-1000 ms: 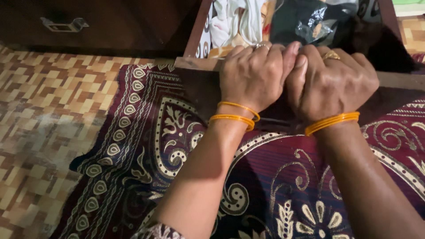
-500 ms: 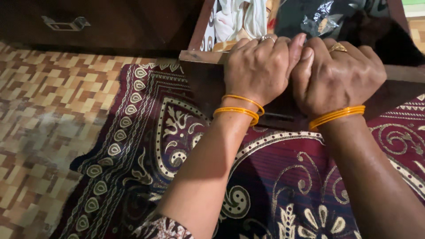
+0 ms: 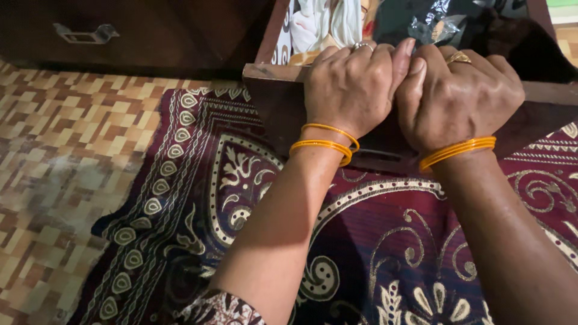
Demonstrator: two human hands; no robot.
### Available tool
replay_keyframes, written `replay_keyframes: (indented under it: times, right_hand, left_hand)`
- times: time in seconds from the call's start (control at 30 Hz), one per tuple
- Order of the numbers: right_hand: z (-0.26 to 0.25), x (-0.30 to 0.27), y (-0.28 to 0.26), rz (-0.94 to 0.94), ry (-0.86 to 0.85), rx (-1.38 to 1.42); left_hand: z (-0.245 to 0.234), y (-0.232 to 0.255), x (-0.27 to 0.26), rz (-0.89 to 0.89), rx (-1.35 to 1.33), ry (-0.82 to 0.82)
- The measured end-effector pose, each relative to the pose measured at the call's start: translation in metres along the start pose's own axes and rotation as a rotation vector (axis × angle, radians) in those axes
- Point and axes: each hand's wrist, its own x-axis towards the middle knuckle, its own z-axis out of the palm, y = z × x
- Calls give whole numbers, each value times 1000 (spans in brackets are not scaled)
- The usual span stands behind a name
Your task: The person opens a green drawer containing cables and a power adapter, then opens a wooden drawer containing clothes and a scarf. They fold the scarf and place it back in the drawer, then open another drawer containing shoes and close it.
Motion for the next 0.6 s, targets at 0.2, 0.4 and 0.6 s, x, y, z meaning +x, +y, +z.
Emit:
replay_keyframes:
  times: [0.2, 0.4, 0.6]
  right_hand:
    - [2, -4, 0, -9, 13, -14]
    - [1, -4, 0, -25, 20, -13]
    - [2, -4, 0, -23, 21, -18]
  left_hand:
    - [1, 0, -3, 9, -17, -4]
    - [3, -1, -3, 10, -6, 3]
    - [4, -1, -3, 19, -3, 23]
